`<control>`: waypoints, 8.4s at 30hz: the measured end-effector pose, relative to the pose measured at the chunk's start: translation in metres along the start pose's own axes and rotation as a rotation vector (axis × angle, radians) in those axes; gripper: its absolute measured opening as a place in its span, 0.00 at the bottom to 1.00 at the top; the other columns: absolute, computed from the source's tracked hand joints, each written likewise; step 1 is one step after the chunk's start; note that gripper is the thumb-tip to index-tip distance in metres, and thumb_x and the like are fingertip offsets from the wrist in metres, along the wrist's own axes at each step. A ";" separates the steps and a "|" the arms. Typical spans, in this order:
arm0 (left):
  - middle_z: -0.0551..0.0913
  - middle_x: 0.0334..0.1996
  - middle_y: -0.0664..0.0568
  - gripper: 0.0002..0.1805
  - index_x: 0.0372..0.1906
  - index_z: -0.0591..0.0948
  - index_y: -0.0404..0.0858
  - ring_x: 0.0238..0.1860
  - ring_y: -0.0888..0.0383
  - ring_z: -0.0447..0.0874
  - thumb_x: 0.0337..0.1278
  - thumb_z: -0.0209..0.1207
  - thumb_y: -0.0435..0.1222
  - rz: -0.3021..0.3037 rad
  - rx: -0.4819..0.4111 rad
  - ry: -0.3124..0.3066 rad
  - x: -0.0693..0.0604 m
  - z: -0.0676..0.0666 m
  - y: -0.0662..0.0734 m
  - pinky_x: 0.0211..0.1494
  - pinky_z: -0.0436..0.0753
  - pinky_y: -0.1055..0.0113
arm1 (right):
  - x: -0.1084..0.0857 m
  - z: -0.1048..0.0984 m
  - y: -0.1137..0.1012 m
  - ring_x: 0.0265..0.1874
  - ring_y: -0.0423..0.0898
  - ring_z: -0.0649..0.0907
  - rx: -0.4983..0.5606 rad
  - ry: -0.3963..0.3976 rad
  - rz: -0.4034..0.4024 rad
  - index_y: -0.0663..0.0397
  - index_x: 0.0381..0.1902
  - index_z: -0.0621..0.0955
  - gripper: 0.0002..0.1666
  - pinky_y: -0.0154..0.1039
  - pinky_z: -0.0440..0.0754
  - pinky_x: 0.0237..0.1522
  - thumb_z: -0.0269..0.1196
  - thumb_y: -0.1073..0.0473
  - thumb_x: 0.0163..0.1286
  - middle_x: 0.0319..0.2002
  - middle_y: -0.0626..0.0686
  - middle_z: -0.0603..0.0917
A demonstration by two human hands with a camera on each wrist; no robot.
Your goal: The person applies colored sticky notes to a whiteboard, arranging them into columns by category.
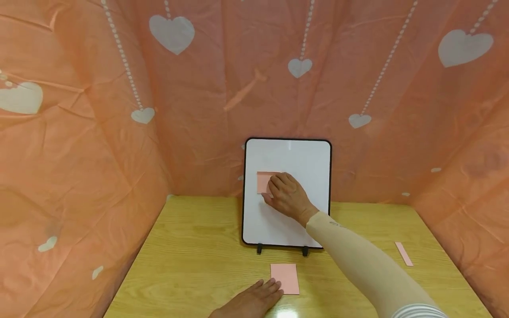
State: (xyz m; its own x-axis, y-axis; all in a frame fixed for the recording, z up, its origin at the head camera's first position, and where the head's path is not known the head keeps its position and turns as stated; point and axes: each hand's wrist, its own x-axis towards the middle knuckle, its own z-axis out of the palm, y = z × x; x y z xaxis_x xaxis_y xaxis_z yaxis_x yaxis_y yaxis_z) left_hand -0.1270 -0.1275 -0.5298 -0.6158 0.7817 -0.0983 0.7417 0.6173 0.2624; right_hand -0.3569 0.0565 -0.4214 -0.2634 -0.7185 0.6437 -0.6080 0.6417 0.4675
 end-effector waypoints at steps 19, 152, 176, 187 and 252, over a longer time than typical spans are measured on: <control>0.79 0.66 0.57 0.25 0.65 0.82 0.47 0.69 0.60 0.76 0.79 0.52 0.57 0.006 0.131 0.182 0.008 -0.004 0.007 0.72 0.80 0.59 | -0.004 0.001 -0.005 0.53 0.53 0.83 -0.012 -0.011 -0.006 0.62 0.54 0.85 0.18 0.48 0.80 0.70 0.62 0.55 0.75 0.50 0.57 0.86; 0.49 0.86 0.48 0.38 0.86 0.54 0.39 0.87 0.50 0.44 0.85 0.45 0.53 -0.324 0.565 0.197 0.090 -0.189 -0.119 0.89 0.47 0.49 | -0.024 -0.018 0.022 0.79 0.50 0.69 -0.105 -0.359 0.104 0.54 0.78 0.72 0.34 0.52 0.62 0.82 0.53 0.43 0.83 0.77 0.51 0.73; 0.60 0.83 0.45 0.33 0.83 0.61 0.35 0.86 0.47 0.51 0.85 0.46 0.48 -0.324 0.613 0.226 0.078 -0.196 -0.120 0.88 0.52 0.46 | -0.024 -0.020 0.020 0.80 0.52 0.67 -0.053 -0.384 0.078 0.58 0.79 0.70 0.40 0.51 0.58 0.84 0.50 0.37 0.82 0.78 0.55 0.72; 0.52 0.86 0.46 0.35 0.85 0.56 0.37 0.87 0.48 0.46 0.86 0.43 0.49 -0.289 0.553 0.212 0.088 -0.197 -0.116 0.88 0.49 0.49 | -0.023 -0.019 0.017 0.80 0.52 0.67 -0.055 -0.377 0.090 0.58 0.79 0.69 0.40 0.51 0.56 0.85 0.50 0.38 0.82 0.78 0.55 0.72; 0.60 0.83 0.42 0.34 0.80 0.66 0.35 0.85 0.44 0.52 0.84 0.49 0.51 -0.349 0.441 0.288 0.057 -0.130 -0.092 0.87 0.55 0.45 | -0.065 -0.034 -0.020 0.70 0.55 0.79 -0.005 -0.315 0.059 0.61 0.71 0.78 0.31 0.50 0.69 0.80 0.58 0.47 0.81 0.69 0.58 0.81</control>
State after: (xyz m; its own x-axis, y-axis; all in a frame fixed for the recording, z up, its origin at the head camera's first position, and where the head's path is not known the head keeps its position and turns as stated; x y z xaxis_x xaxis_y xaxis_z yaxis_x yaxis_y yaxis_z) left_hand -0.2651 -0.1516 -0.4351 -0.8425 0.5106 0.1718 0.4864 0.8581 -0.1646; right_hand -0.3020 0.0996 -0.4520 -0.5178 -0.7270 0.4510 -0.5814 0.6857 0.4380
